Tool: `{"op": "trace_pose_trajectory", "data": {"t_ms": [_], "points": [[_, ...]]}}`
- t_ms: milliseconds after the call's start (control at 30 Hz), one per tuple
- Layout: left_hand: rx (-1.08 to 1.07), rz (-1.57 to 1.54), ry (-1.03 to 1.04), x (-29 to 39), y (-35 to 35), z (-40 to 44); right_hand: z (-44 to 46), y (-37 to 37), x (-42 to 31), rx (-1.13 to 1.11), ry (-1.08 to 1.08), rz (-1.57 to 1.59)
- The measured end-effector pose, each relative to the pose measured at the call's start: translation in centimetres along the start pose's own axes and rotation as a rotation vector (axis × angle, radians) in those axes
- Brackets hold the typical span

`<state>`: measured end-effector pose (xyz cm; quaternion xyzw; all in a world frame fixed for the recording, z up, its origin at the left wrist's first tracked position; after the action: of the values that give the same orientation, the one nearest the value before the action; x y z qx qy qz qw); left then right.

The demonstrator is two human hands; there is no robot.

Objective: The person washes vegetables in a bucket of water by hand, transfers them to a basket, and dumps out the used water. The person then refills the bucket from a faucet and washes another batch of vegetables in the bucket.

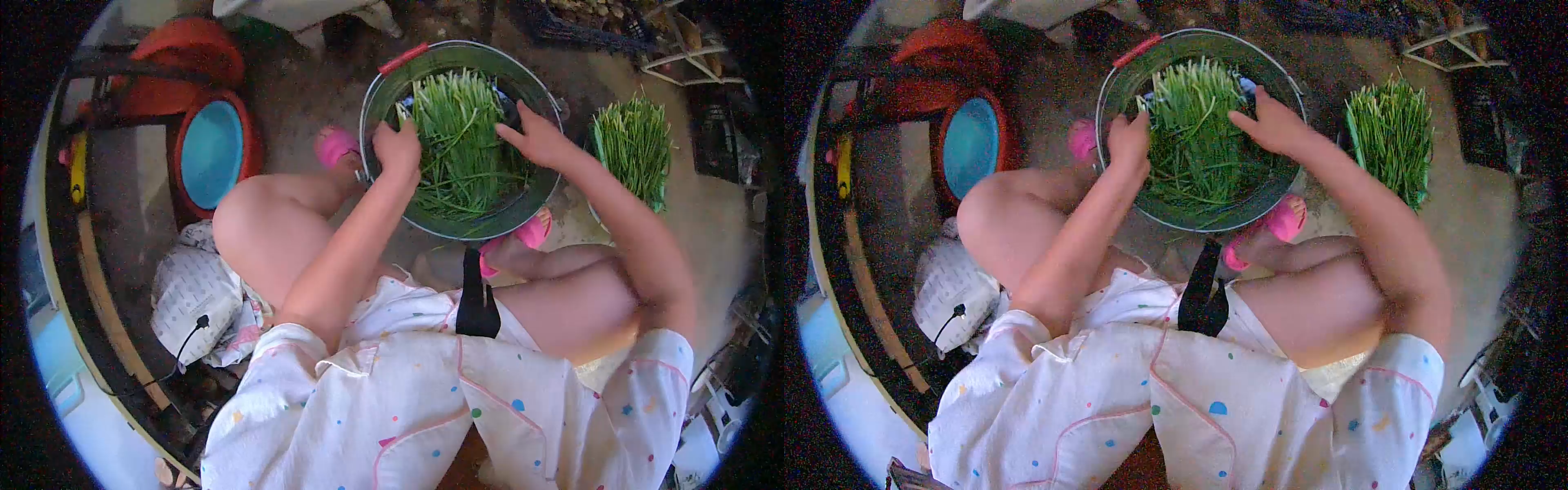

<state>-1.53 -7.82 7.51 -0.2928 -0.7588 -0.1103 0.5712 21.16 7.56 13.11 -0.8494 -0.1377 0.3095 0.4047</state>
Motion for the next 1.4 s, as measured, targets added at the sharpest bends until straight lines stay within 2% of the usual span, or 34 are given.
{"op": "trace_pose_trajectory", "data": {"t_ms": [33, 67, 133, 167, 200, 233, 267, 300, 367, 400, 433, 500, 567, 633, 700, 733, 767, 800, 833, 900, 933, 967, 1033, 1100, 1167, 1200, 1233, 1300, 1333, 1367, 1400], "points": [[0.056, -0.05, -0.161, -2.9, 0.7, 0.8, 1.8, 2.5, 0.4, -0.044, 0.137, -0.002], [0.067, 0.001, -0.274, -2.6, 1.1, 0.2, 3.7, 5.4, 0.1, -0.055, 0.142, -0.019], [0.103, 0.027, -0.444, -2.9, 2.4, -0.4, 6.2, 8.0, 1.0, 0.262, 0.374, 0.216], [0.135, 0.002, -0.504, -4.3, 2.9, -0.2, 5.9, 8.6, -0.5, 0.358, 0.417, 0.216], [0.079, 0.061, -0.5, -6.4, 3.8, 0.8, 5.8, 9.5, -2.1, 0.416, 0.438, 0.223], [0.054, -0.01, -0.548, -5.4, 4.0, -0.2, 6.0, 10.7, -2.9, 0.476, 0.458, 0.227], [0.027, -0.046, -0.618, -6.5, 4.6, -0.1, 6.0, 11.0, -4.0, 0.611, 0.372, 0.137], [0.002, -0.077, -0.692, -7.6, 5.0, 0.1, 6.4, 10.8, -3.2, 0.604, 0.37, 0.124], [0.003, -0.088, -0.671, -9.8, 5.6, 0.5, 7.4, 9.6, -3.0, 0.194, 0.158, -0.186], [0.003, -0.097, -0.638, -10.2, 5.7, 0.9, 8.0, 8.5, -2.5, 0.068, 0.135, -0.297], [0.006, -0.096, -0.642, -9.0, 5.5, 0.7, 8.6, 8.7, -1.8, 0.064, 0.133, -0.297], [-0.105, -0.009, -0.718, -5.6, 5.5, -0.4, 8.9, 9.9, 1.8, 0.268, 0.412, -0.121], [-0.12, 0.017, -0.744, -6.7, 6.1, 0.6, 10.4, 12.8, 4.0, 0.634, 0.008, 0.198], [-0.389, -0.068, -0.784, -5.8, 7.5, 0.5, 10.9, 13.7, 4.9, 0.492, 0.205, 0.344], [-0.319, 0.021, -0.757, -4.6, 7.0, 0.2, 10.3, 15.0, 5.1, 0.344, 0.392, 0.495], [-0.319, -0.02, -0.615, -3.9, 6.9, 0.7, 10.2, 15.6, 4.7, 0.273, 0.479, 0.576], [-0.319, -0.057, -0.477, -2.8, 6.8, 0.7, 9.6, 14.8, 3.9, 0.251, 0.372, 0.726], [-0.351, -0.187, -0.498, -2.5, 6.8, 0.3, 8.8, 13.9, 3.1, 0.215, 0.27, 0.881], [-0.35, -0.179, -0.495, -3.5, 6.8, 0.2, 7.8, 12.3, 3.1, 0.215, 0.268, 0.889], [-0.314, -0.229, -0.226, -4.9, 7.0, 0.3, 5.7, 8.7, 2.3, 0.166, 0.207, 0.615], [-0.298, -0.13, -0.128, -3.5, 6.7, -0.4, 4.1, 6.3, 0.7, 0.212, 0.149, 0.587], [-0.296, -0.131, -0.119, -2.5, 6.7, -1.2, 3.8, 6.3, 0.7, 0.218, 0.142, 0.587], [-0.224, 0.237, 0.106, -0.3, 6.2, -2.4, 3.2, 5.5, 0.7, 0.337, 0.099, 0.4], [-0.298, 0.159, 0.087, -0.4, 6.0, -2.8, 3.2, 5.5, 0.6, 0.281, 0.128, 0.317], [-0.363, 0.566, 0.17, -0.5, 5.8, -3.3, 3.2, 5.2, 0.3, 0.37, 0.129, 0.082], [-0.434, 0.638, 0.068, -1.3, 5.8, -2.9, 3.1, 5.2, 0.4, 0.375, 0.127, 0.08], [-0.432, 0.636, 0.07, -0.2, 5.8, -2.9, 2.5, 4.0, -0.8, 0.436, 0.116, -0.01], [-0.189, 0.509, 0.266, 2.8, 4.6, -2.6, 2.0, 1.7, -3.4, 0.496, 0.102, -0.099], [-0.096, 0.429, 0.402, 3.5, 4.3, -2.8, 1.7, 0.0, -5.6, 0.622, -0.037, -0.199], [-0.093, 0.43, 0.401, 3.1, 4.1, -2.7, 1.5, -1.0, -8.0, 0.743, -0.178, -0.301], [-0.044, 0.329, 0.376, 2.7, 3.7, -2.5, 2.3, -1.4, -9.8, 0.786, -0.234, -0.146]]}}
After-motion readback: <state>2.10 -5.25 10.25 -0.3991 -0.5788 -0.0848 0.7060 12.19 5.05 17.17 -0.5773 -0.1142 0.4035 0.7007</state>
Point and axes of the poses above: each hand's wrist, its own z-axis towards the middle knuckle, its own y-axis out of the palm, x = y × z, the point moved 6 cm from there along z, towards the middle knuckle, and after that the axes turned 9 degrees about -z, right-handed, at the moved point
